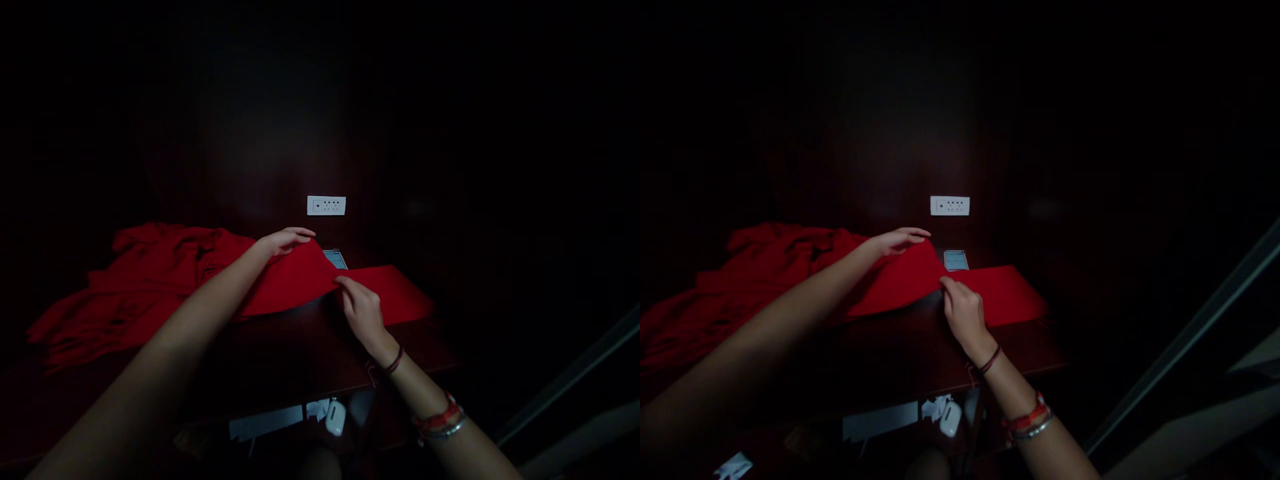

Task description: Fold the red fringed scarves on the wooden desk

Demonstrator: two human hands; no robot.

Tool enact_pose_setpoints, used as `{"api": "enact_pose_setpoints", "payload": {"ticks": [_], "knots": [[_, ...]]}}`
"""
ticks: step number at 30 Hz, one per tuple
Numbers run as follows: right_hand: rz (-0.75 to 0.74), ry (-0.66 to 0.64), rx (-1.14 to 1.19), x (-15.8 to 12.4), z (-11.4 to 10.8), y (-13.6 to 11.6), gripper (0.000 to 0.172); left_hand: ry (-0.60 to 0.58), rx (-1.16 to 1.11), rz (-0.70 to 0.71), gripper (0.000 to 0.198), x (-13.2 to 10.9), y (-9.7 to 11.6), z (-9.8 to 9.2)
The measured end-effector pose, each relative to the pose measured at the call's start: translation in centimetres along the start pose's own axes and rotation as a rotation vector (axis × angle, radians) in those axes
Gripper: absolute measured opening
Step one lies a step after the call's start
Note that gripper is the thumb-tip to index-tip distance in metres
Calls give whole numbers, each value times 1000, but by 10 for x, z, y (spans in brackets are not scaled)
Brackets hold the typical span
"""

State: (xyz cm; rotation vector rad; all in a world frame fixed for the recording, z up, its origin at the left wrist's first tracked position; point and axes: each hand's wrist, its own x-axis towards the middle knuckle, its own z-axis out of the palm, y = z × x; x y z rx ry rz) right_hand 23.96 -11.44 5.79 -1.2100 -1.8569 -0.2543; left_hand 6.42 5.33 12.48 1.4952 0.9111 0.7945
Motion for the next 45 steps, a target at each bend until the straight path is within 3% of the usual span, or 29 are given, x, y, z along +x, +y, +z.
{"api": "enact_pose_setpoints", "payload": {"ticks": [6,10,13,16,21,24,26,31,36,41,45], "knots": [[351,292,271,20,-43,42,21,1,-31,182,26,41,47,69],[611,416,480,16,-61,83,21,34,234,278,29,78,53,126],[766,455,448,7,-66,113,22,57,371,303,29,104,42,165],[823,393,201,-8,-63,138,20,45,500,294,31,124,21,196],[797,202,-191,-33,-50,156,25,19,757,298,47,124,-20,222],[785,119,-281,-39,-46,153,30,-2,873,343,48,101,-41,215],[772,49,-335,-39,-47,149,30,-27,1006,418,47,79,-53,199],[741,-95,-566,-39,-47,130,30,-12,1266,560,47,6,-84,128],[490,-156,-610,-20,-39,99,29,-49,1299,396,50,-56,-114,59],[82,-393,-333,26,-6,72,25,-96,1213,292,44,-70,-121,18],[-90,-581,-207,55,35,59,28,96,1215,252,41,-69,-116,-2]]}}
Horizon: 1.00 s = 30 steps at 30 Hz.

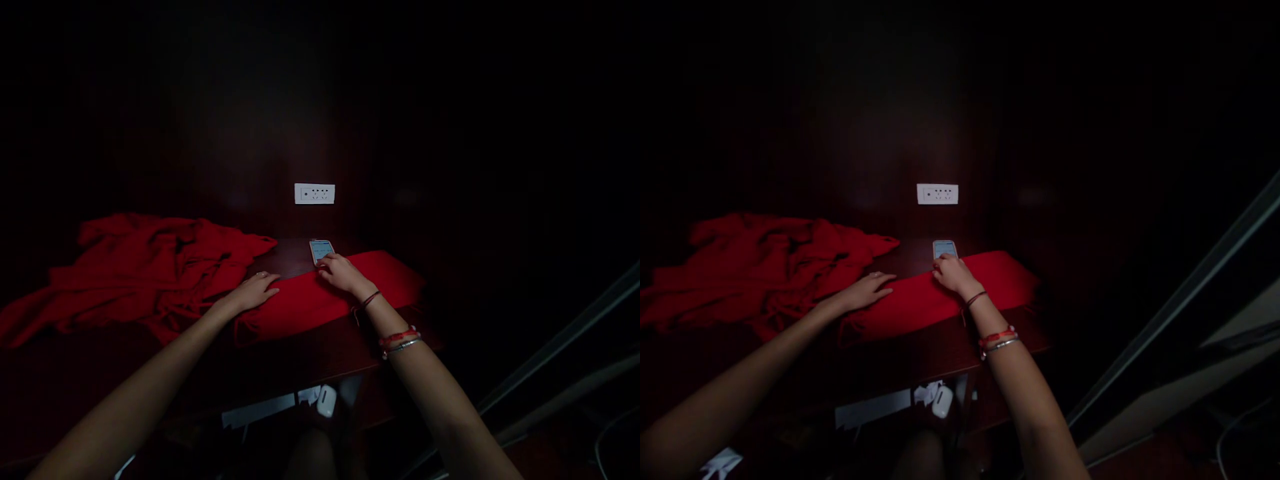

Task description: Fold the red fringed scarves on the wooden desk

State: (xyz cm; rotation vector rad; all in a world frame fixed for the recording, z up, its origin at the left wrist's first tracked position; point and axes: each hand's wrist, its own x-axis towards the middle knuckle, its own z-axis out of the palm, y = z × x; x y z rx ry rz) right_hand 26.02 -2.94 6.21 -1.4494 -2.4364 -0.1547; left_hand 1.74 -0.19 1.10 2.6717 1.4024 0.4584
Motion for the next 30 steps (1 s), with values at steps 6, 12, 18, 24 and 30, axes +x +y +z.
{"api": "enact_pose_setpoints", "payload": {"ticks": [6,12,18,24,30], "knots": [[-69,-22,43,13,29,-8,35,-44,-77,-204,12,-4,-12,-20],[-176,-1,178,-2,24,-6,42,205,-354,-315,18,0,-19,-16],[-264,-181,222,0,31,-18,51,218,-271,-332,22,0,-21,-3],[-143,-327,121,1,51,-16,57,167,-26,-53,44,-10,2,-13],[-181,-276,130,4,47,-13,53,-382,-141,156,64,-21,21,-15]]}}
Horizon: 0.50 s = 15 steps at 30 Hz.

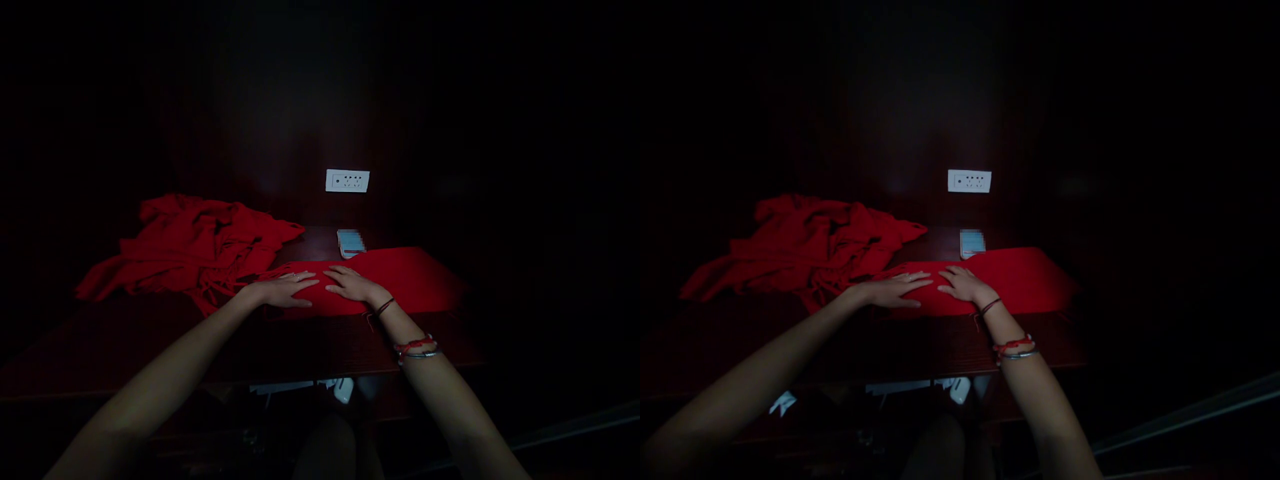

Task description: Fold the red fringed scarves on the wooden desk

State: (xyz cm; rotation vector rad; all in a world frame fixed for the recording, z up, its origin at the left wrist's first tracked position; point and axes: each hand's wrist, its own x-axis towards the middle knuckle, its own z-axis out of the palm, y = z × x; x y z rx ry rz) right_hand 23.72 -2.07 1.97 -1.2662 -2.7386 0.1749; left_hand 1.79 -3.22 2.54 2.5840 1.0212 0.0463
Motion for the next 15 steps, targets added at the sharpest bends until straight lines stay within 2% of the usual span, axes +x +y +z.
{"api": "enact_pose_setpoints", "payload": {"ticks": [5,9,11,13,15], "knots": [[-175,100,73,-15,-27,-13,48,-67,-12,-24,65,-1,-3,1],[-192,32,30,-39,-33,-32,49,-70,78,11,63,-1,-5,-1],[-171,25,-41,-51,-30,-40,49,-5,166,49,61,-2,-1,-4],[-141,66,-121,-59,-24,-45,46,88,256,102,59,-4,7,-7],[-113,113,-189,-63,-17,-46,42,124,305,157,56,-7,19,-10]]}}
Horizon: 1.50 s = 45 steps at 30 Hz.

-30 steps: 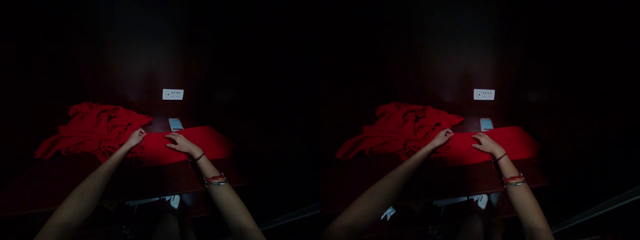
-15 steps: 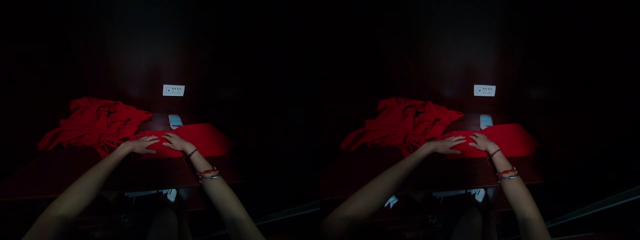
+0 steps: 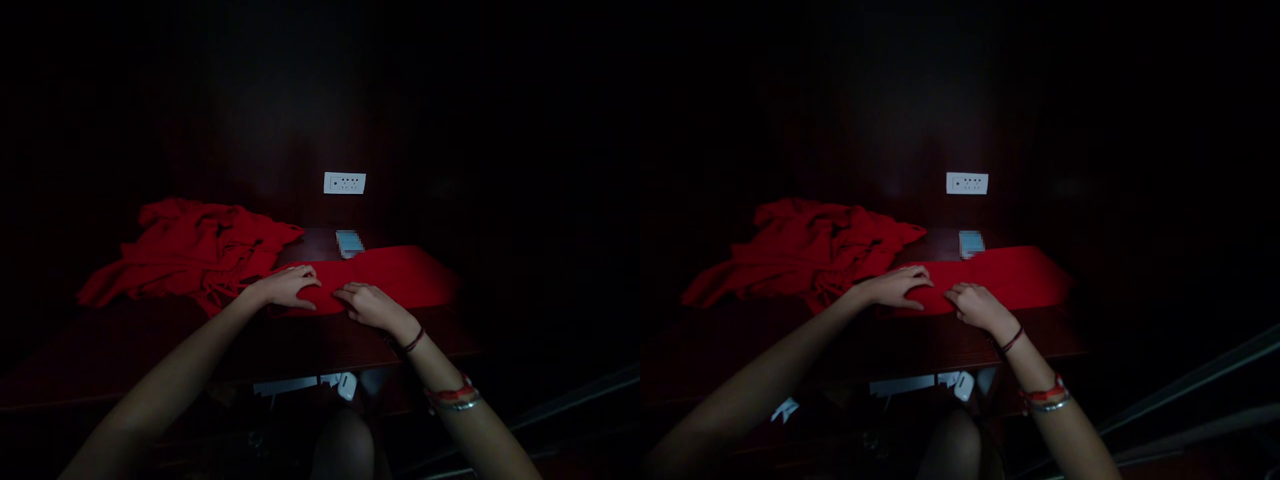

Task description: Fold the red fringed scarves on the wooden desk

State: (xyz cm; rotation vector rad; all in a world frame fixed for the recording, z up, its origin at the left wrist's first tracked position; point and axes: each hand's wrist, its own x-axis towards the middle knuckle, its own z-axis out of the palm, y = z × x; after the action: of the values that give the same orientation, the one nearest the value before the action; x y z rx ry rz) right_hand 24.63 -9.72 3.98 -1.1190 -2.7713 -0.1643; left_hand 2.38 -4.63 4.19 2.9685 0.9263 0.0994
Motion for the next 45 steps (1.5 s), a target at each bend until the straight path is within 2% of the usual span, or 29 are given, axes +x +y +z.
{"api": "enact_pose_setpoints", "payload": {"ticks": [3,6,9,12,16,18,22,26,29,32,35,41,45], "knots": [[34,35,-55,-2,9,3,37,-40,25,53,49,-2,16,-6],[60,86,-74,-2,14,7,35,-39,79,53,51,-2,22,-5],[67,155,-88,-2,15,6,35,-6,93,43,53,1,18,-2],[66,215,-106,-2,14,4,38,56,71,45,45,5,9,2],[128,273,-97,0,15,8,20,123,63,73,22,9,0,3],[176,297,-45,1,18,13,19,141,79,83,14,10,-3,2],[255,365,56,2,23,20,21,197,124,21,19,6,-10,-4],[174,347,36,1,22,16,16,210,152,-48,22,1,-11,-10],[128,347,40,1,21,12,13,209,111,-19,17,0,-7,-12],[163,403,96,1,22,13,12,241,41,38,12,2,-5,-11],[177,430,143,1,24,17,11,250,-6,29,14,4,-8,-10],[226,398,94,1,25,22,14,270,-6,26,19,5,-11,-9],[242,347,4,1,19,18,17,240,-1,32,21,3,-8,-9]]}}
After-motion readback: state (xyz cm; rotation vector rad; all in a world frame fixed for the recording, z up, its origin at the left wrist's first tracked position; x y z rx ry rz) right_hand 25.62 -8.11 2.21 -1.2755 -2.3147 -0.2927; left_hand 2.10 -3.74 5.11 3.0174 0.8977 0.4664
